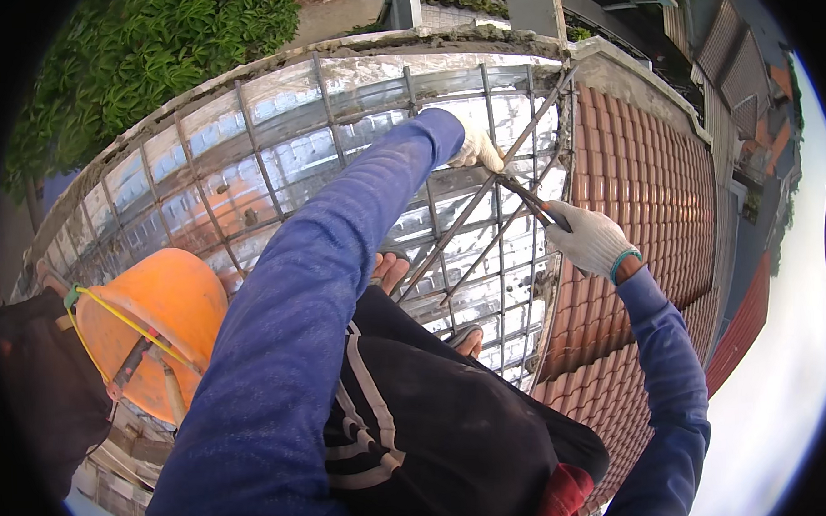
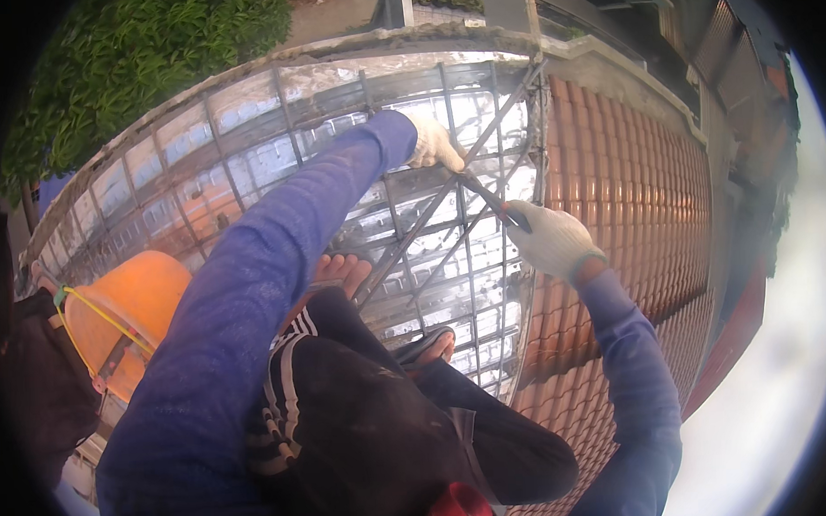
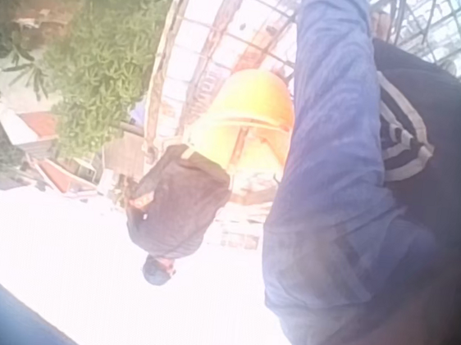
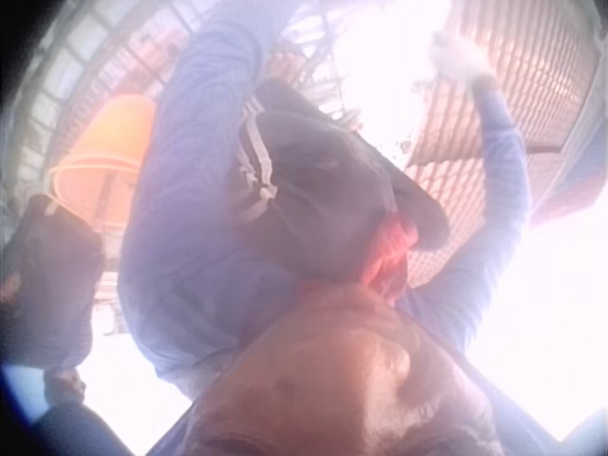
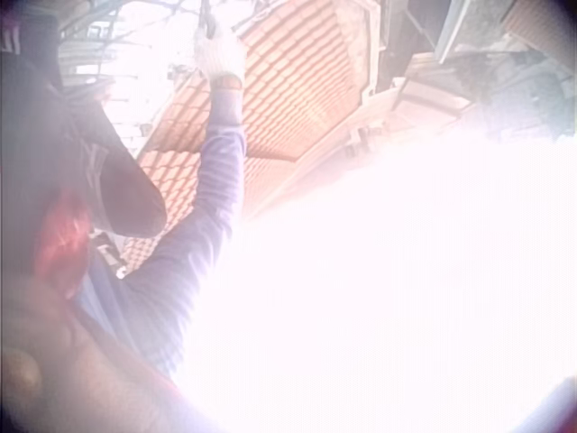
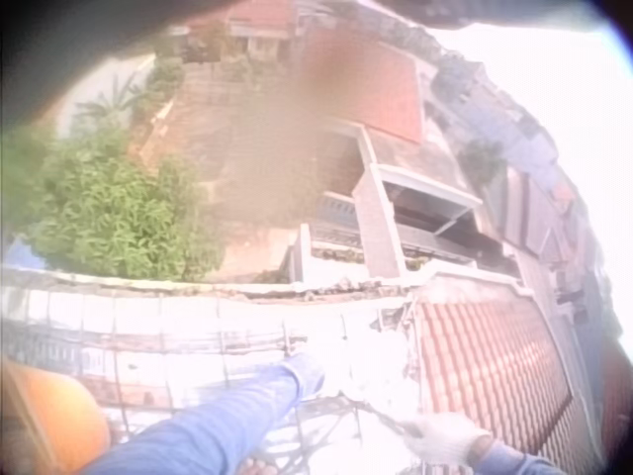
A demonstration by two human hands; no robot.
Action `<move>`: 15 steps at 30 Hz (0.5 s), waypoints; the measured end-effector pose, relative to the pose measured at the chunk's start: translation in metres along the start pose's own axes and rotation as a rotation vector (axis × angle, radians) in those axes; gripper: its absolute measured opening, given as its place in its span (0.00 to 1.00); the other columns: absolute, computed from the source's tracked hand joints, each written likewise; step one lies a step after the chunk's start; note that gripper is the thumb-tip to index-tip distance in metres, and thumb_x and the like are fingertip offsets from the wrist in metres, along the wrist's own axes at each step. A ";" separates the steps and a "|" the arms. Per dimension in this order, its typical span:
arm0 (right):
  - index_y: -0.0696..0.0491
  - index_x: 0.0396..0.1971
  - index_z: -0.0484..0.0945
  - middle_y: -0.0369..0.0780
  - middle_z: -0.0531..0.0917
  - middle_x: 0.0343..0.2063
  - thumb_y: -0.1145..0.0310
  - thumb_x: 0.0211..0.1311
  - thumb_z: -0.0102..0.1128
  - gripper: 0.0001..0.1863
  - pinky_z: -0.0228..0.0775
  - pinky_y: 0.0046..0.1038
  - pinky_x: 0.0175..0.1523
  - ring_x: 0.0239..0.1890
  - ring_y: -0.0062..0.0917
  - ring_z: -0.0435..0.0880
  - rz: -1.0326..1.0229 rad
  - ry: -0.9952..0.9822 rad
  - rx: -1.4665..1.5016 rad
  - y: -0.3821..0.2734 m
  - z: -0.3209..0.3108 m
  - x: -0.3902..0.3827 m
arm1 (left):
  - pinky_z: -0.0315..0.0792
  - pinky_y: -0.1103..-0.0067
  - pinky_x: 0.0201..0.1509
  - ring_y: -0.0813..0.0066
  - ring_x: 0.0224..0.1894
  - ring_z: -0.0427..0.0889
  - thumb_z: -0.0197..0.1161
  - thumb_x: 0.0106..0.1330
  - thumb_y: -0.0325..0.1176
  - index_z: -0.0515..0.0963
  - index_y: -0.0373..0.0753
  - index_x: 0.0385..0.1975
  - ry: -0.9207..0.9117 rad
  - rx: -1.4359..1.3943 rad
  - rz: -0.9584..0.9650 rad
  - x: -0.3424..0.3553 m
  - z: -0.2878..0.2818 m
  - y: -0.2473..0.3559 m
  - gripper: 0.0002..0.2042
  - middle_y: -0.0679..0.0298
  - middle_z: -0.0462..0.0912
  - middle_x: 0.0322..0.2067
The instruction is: The person uses pliers to cut sections of a metal grid on a roof. They repeatedly grip and cut the grid wires, then remove the cut pieces.
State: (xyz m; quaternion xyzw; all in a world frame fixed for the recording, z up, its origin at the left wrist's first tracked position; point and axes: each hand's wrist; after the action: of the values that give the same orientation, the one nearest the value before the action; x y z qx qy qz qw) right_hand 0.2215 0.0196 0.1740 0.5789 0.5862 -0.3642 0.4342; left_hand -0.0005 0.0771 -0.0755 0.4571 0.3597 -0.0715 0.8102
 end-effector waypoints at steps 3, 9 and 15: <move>0.48 0.80 0.73 0.50 0.90 0.53 0.50 0.72 0.69 0.40 0.84 0.42 0.58 0.49 0.36 0.93 0.005 -0.076 0.179 0.004 -0.001 0.001 | 0.67 0.69 0.30 0.70 0.28 0.77 0.82 0.66 0.57 0.92 0.42 0.50 -0.010 -0.013 0.005 0.001 0.000 -0.001 0.25 0.68 0.79 0.26; 0.59 0.80 0.68 0.51 0.89 0.50 0.54 0.62 0.79 0.50 0.86 0.41 0.53 0.46 0.35 0.93 -0.029 -0.086 0.183 -0.006 -0.002 -0.009 | 0.67 0.69 0.30 0.71 0.28 0.77 0.82 0.67 0.56 0.92 0.43 0.55 0.001 0.027 0.010 -0.001 -0.002 -0.001 0.26 0.68 0.80 0.27; 0.55 0.60 0.78 0.47 0.89 0.43 0.62 0.67 0.68 0.24 0.89 0.43 0.49 0.48 0.41 0.95 -0.123 0.437 -0.417 -0.034 0.011 -0.033 | 0.68 0.69 0.32 0.71 0.30 0.77 0.82 0.68 0.56 0.90 0.44 0.60 -0.029 -0.025 0.009 0.000 0.001 -0.002 0.28 0.67 0.80 0.28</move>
State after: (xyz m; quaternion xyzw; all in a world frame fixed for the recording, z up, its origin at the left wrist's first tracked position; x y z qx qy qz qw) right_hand 0.1875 -0.0051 0.1977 0.5054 0.7617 -0.1289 0.3844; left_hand -0.0009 0.0755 -0.0767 0.4473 0.3469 -0.0700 0.8214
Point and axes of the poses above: each hand's wrist, its own x-axis towards the middle knuckle, its own z-axis out of the palm, y = z × x
